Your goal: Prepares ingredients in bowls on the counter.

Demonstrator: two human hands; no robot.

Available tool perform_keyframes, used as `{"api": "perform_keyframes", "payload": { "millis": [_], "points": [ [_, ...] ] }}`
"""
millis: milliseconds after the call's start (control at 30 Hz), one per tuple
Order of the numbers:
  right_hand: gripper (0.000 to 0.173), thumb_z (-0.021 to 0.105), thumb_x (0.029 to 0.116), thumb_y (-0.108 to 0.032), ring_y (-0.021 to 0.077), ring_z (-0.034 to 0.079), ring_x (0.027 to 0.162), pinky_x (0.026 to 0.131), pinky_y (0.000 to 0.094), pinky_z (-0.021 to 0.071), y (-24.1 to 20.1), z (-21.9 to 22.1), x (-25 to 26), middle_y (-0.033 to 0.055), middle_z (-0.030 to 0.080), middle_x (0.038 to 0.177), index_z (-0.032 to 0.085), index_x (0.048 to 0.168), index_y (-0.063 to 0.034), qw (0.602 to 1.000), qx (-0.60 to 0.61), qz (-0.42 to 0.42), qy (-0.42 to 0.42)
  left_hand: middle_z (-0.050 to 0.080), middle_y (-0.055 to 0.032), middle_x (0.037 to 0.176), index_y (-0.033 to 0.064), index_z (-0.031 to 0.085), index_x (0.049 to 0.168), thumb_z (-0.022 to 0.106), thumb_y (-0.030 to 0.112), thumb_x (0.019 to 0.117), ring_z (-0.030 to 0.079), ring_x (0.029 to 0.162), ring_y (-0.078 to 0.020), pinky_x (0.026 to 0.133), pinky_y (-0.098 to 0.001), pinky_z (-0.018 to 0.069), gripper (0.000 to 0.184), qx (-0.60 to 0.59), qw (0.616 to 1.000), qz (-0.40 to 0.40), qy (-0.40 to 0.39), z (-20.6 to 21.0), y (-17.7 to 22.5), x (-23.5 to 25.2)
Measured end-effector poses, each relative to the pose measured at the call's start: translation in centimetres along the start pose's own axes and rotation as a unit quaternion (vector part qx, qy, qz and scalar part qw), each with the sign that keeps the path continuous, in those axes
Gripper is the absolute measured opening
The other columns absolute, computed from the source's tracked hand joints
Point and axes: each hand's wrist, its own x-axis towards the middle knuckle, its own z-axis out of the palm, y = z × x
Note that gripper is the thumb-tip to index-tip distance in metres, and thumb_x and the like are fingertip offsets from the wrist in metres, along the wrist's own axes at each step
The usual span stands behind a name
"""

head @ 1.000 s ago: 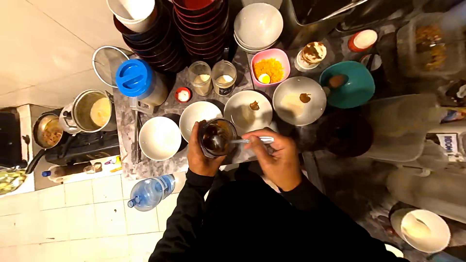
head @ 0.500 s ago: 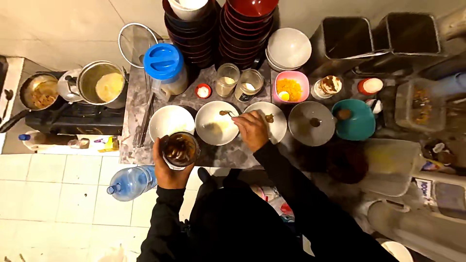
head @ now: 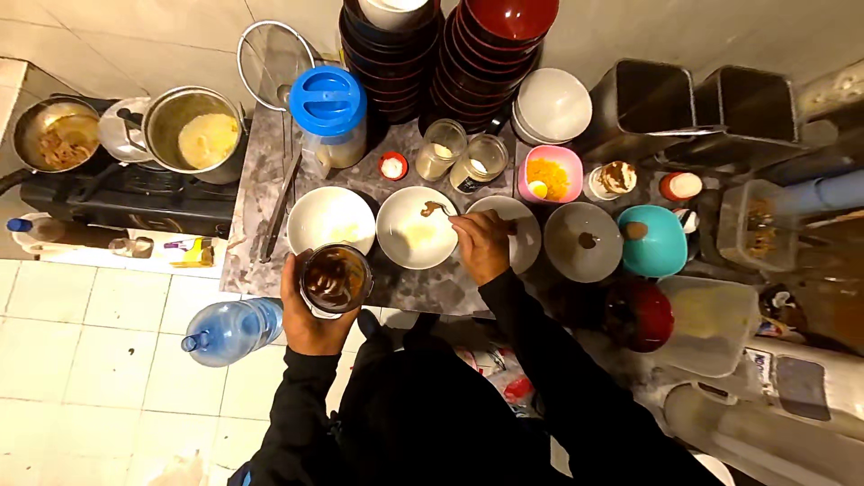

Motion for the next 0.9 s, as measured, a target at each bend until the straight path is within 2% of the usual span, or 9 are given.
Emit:
{"api": "perform_keyframes", "payload": {
  "millis": [133,200,267,300,367,467,600,733,900],
  "points": [
    [0.030,0.053,0.1056,-0.017,0.0267,0.069,0.101,0.089,0.0458,0.0562,-0.7,-1.9,0.0,0.0172,0.072,0.113,0.069,0.124,-0.0003,0.983,0.088,0.156,0.042,0.051,-0.0206,0.148,-0.0002,0.026,0.155,0.097,0.026,0.0633,0.051,0.138,-0.0261,0.117,-0.0429,0.0427,0.119,-0.020,1.000,-0.003,-0.006,0.2,-0.2,0.2],
    [0.032,0.050,0.1082,-0.022,0.0142,0.069,0.091,0.080,0.0347,0.0578,-1.7,-3.7,0.3,0.0094,0.073,0.109,0.065,0.129,-0.0029,0.944,0.189,0.256,0.084,0.051,-0.0201,0.147,-0.0004,0.026,0.155,0.098,0.025,0.0625,0.051,0.138,-0.0252,0.117,-0.0421,0.0430,0.119,-0.022,1.000,-0.005,-0.010,0.6,-0.2,0.4],
    [0.030,0.049,0.1080,-0.025,0.0061,0.065,0.085,0.078,0.0271,0.0563,-3.3,-5.9,0.8,-0.0008,0.070,0.102,0.066,0.124,-0.0059,0.892,0.317,0.293,0.133,0.052,-0.0203,0.146,-0.0019,0.028,0.154,0.098,0.024,0.0625,0.052,0.137,-0.0250,0.116,-0.0419,0.0439,0.118,-0.020,1.000,-0.001,-0.015,1.1,0.0,0.7],
    [0.027,0.049,0.1076,-0.024,0.0055,0.064,0.084,0.079,0.0271,0.0565,-4.5,-7.2,1.0,-0.0040,0.070,0.099,0.067,0.120,-0.0074,0.876,0.362,0.284,0.142,0.052,-0.0209,0.146,-0.0032,0.028,0.153,0.098,0.024,0.0624,0.052,0.137,-0.0255,0.116,-0.0423,0.0439,0.118,-0.018,1.000,0.006,-0.020,1.2,0.1,0.8],
    [0.024,0.048,0.1075,-0.018,0.0069,0.066,0.087,0.081,0.0279,0.0581,-7.3,-9.6,1.0,-0.0050,0.071,0.100,0.068,0.116,-0.0087,0.892,0.387,0.203,0.113,0.053,-0.0218,0.145,-0.0051,0.028,0.153,0.098,0.023,0.0611,0.053,0.136,-0.0263,0.116,-0.0427,0.0438,0.119,-0.021,0.999,0.020,-0.035,1.5,0.4,1.0],
    [0.017,0.058,0.1033,-0.015,0.0069,0.068,0.096,0.086,0.0282,0.0601,-11.4,-11.6,1.1,-0.0014,0.072,0.104,0.071,0.110,-0.0074,0.959,0.283,0.002,0.009,0.054,-0.0210,0.144,-0.0036,0.029,0.153,0.098,0.023,0.0618,0.054,0.135,-0.0260,0.116,-0.0424,0.0450,0.117,-0.036,0.997,0.050,-0.056,1.9,1.0,1.2],
    [0.018,0.064,0.0989,-0.017,0.0203,0.065,0.092,0.080,0.0386,0.0523,-13.9,-8.6,1.3,0.0033,0.074,0.096,0.080,0.103,-0.0129,0.976,0.149,-0.131,-0.088,0.054,-0.0192,0.144,0.0009,0.032,0.153,0.096,0.024,0.0649,0.054,0.135,-0.0267,0.115,-0.0436,0.0449,0.111,-0.053,0.991,0.089,-0.087,2.4,1.7,1.6],
    [0.017,0.063,0.0985,-0.013,0.0237,0.063,0.089,0.076,0.0403,0.0497,-13.8,-6.5,1.7,0.0035,0.071,0.094,0.080,0.103,-0.0142,0.968,0.104,-0.178,-0.146,0.054,-0.0194,0.144,0.0040,0.035,0.152,0.096,0.024,0.0660,0.053,0.135,-0.0291,0.115,-0.0468,0.0445,0.108,-0.053,0.987,0.111,-0.107,2.6,1.9,1.8],
    [0.021,0.060,0.1002,-0.017,0.0200,0.064,0.090,0.077,0.0382,0.0500,-13.4,-6.3,1.9,0.0013,0.073,0.094,0.080,0.100,-0.0128,0.962,0.166,-0.152,-0.153,0.054,-0.0186,0.145,0.0064,0.034,0.154,0.096,0.022,0.0664,0.053,0.135,-0.0293,0.115,-0.0473,0.0452,0.108,-0.073,0.984,0.121,-0.112,2.5,1.6,1.7]
  ]
}}
